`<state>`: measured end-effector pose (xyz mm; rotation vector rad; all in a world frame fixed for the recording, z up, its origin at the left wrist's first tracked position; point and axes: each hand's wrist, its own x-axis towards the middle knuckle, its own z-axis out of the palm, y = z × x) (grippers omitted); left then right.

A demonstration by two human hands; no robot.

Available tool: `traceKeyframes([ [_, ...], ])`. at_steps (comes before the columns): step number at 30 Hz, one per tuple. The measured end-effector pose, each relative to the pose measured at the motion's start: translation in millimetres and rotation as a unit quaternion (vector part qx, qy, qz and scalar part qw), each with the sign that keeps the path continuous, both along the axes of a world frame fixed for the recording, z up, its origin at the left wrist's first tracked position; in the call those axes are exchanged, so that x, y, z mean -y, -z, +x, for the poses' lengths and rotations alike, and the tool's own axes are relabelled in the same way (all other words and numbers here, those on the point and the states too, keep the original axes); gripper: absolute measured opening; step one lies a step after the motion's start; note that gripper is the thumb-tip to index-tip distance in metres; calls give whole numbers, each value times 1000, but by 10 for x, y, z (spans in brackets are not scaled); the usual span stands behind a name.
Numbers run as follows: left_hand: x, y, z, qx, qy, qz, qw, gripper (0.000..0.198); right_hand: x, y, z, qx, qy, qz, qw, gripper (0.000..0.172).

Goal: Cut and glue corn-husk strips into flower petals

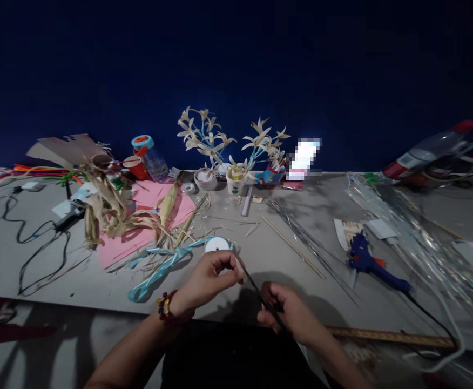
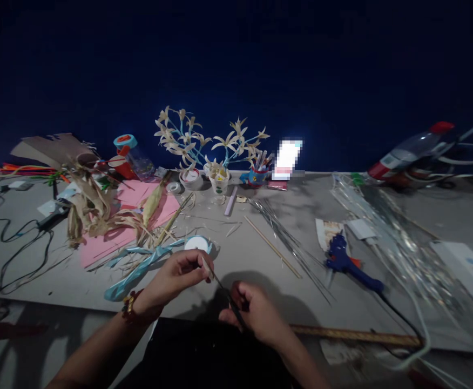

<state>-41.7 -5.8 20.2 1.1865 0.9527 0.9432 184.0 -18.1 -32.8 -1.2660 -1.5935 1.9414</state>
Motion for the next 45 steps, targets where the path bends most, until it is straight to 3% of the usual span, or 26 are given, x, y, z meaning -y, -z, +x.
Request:
traceKeyframes([
  [19, -24, -14, -21, -36, 28, 25, 999, 22, 17, -72, -16, -31, 12, -39, 999, 51],
  [24, -13, -21, -13, -56, 38, 30, 997, 20, -45, -204, -104, -80, 118, 21, 990, 43],
  [28, -11, -20, 5, -75, 46, 37, 995, 17, -118, -286, -211, -157, 164, 80, 971, 37],
  [32, 0, -1, 26, -142, 40, 86, 985, 8, -175, -296, -282, -147, 157, 147, 965, 28],
  [37, 26, 9, 59, -250, 52, 151, 955, 8, -234, -345, -306, -73, 117, 158, 978, 25],
  [42, 31, 42, 72, -266, 70, 178, 945, 12, -257, -380, -317, -47, 104, 145, 983, 23],
  [45, 31, 77, 71, -246, 41, 200, 948, 10, -254, -329, -337, -85, 154, 126, 976, 28],
])
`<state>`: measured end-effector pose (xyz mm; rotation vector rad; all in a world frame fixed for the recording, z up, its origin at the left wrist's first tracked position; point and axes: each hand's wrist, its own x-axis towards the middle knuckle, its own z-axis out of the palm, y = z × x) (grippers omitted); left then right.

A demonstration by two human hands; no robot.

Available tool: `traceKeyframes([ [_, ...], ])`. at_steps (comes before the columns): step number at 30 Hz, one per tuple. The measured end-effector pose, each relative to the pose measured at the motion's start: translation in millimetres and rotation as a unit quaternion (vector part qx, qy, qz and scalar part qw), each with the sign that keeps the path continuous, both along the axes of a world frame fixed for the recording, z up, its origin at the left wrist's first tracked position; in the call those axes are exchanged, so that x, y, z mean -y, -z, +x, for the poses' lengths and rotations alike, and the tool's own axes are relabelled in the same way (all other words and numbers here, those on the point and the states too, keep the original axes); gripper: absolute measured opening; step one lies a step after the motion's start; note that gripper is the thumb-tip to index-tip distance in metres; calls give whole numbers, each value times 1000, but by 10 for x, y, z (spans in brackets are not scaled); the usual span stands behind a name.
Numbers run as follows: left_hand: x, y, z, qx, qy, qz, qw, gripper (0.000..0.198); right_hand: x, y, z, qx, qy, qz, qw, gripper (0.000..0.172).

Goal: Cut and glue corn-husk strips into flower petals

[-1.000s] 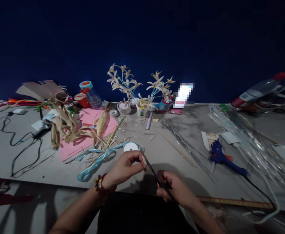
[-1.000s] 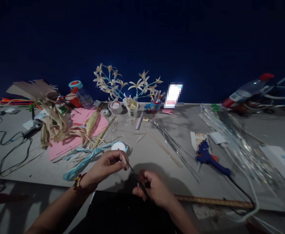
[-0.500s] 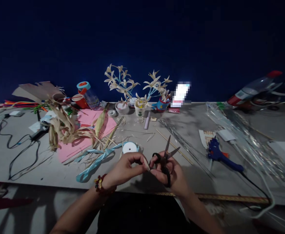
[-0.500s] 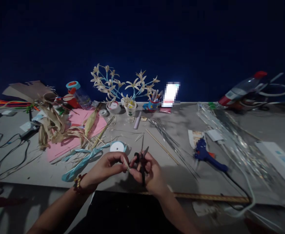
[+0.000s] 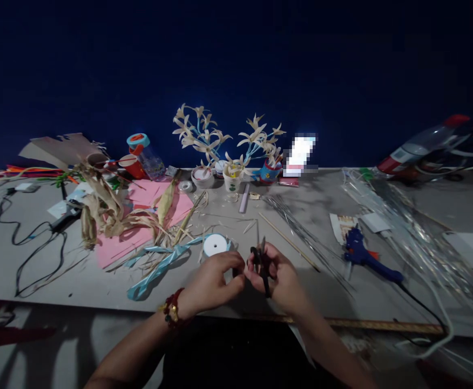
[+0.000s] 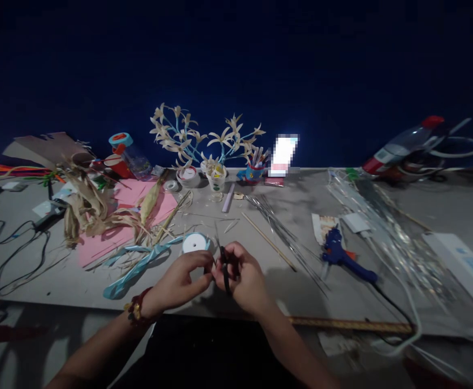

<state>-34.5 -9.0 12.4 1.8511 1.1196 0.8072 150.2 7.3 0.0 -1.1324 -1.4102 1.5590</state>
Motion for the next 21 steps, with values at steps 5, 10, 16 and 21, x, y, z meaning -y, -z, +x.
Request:
traceKeyframes([
  [5, 3, 9, 44, 82, -29, -5, 996, 8, 35, 179, -39, -118, 87, 9, 989, 31],
  [10, 24, -16, 82, 106, -37, -33, 993, 15, 38, 190, -15, -112, 96, 5, 989, 31],
  [16, 14, -75, 18, 66, -2, -14, 998, 11, -22, 29, 56, -88, 20, -21, 996, 36],
  [21, 22, -15, 11, 137, -69, -37, 987, 14, 2, -9, 30, -101, 44, -34, 993, 33],
])
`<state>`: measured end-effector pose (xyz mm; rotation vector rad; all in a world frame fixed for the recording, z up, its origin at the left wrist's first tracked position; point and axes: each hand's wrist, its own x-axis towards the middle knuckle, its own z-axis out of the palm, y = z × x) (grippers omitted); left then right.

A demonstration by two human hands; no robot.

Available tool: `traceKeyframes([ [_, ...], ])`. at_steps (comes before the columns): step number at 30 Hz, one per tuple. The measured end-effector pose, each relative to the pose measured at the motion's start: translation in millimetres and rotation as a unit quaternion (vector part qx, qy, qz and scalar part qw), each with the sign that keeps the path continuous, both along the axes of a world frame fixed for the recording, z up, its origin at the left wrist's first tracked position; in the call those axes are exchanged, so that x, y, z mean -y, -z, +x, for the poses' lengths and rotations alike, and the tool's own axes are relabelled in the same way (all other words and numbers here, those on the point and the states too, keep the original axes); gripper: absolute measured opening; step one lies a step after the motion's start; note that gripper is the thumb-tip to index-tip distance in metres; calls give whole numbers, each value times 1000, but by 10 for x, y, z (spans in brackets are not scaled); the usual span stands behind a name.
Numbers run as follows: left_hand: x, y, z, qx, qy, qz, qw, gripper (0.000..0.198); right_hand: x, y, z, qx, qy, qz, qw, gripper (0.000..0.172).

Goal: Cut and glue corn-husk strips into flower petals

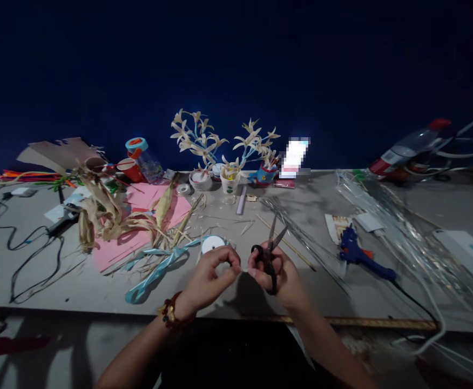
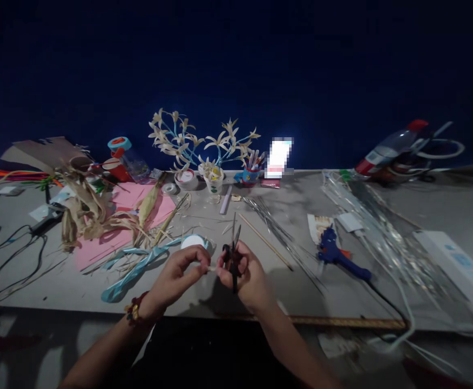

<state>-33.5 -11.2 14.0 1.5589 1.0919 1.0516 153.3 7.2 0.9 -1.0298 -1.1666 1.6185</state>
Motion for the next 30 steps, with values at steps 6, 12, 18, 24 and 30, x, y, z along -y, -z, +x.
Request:
traceKeyframes([
  [6, 106, 182, 171, 179, -83, -69, 978, 17, 71, 82, -93, -28, 59, -4, 998, 35],
  [12, 145, 268, 228, 212, -119, -71, 967, 16, 85, 141, -135, -18, 58, -5, 998, 35],
  [18, 126, 194, 159, 224, -122, -100, 962, 14, 75, 171, 146, 88, -88, -5, 992, 40],
  [24, 92, 98, 160, 253, -94, -129, 954, 13, 144, 177, 346, 173, -193, -18, 966, 38],
  [30, 90, 82, 156, 261, -78, -141, 952, 12, 154, 152, 321, 164, -206, -43, 964, 31],
])
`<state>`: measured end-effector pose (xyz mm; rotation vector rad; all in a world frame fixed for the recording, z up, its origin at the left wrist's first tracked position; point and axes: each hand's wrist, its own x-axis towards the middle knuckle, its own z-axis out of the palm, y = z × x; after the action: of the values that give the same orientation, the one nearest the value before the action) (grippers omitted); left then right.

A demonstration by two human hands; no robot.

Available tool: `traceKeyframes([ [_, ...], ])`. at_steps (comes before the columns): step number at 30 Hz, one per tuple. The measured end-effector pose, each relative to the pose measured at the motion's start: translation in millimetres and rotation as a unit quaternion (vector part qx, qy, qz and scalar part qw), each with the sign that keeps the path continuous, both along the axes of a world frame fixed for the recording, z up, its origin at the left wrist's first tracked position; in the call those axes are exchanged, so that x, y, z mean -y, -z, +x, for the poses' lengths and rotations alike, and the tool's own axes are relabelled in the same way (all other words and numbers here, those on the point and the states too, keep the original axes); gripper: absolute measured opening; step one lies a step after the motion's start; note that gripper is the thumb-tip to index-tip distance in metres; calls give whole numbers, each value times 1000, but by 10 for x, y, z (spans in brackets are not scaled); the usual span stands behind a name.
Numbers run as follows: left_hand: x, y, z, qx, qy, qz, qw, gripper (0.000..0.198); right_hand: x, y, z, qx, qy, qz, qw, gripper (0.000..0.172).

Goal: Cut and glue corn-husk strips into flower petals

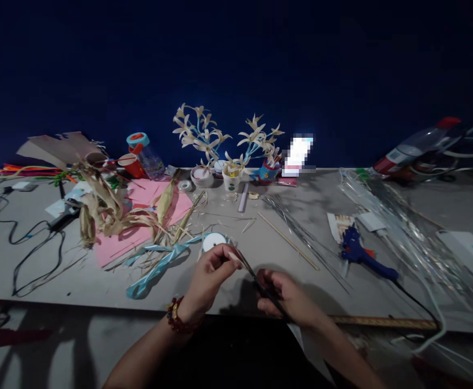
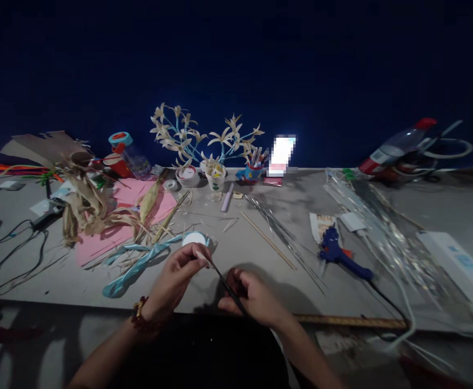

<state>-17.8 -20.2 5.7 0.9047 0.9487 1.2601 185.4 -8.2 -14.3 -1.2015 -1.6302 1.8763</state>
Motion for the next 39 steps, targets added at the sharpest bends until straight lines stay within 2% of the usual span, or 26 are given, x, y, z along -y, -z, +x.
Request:
traceKeyframes([
  [8, -10, 8, -35, 7, 12, -20, 1000, 12, -18, -54, -22, 10, -6, 13, 1000, 32],
  [16, -20, 19, -46, 20, 15, -22, 999, 12, -2, -19, -23, 41, -14, 2, 999, 32],
  [30, -15, 19, -46, 22, 12, -21, 999, 15, 9, 6, -32, 22, -17, -25, 999, 37],
  [39, -11, 46, -58, 12, 19, -18, 1000, 14, -11, 24, -12, 46, -20, -3, 999, 33],
])
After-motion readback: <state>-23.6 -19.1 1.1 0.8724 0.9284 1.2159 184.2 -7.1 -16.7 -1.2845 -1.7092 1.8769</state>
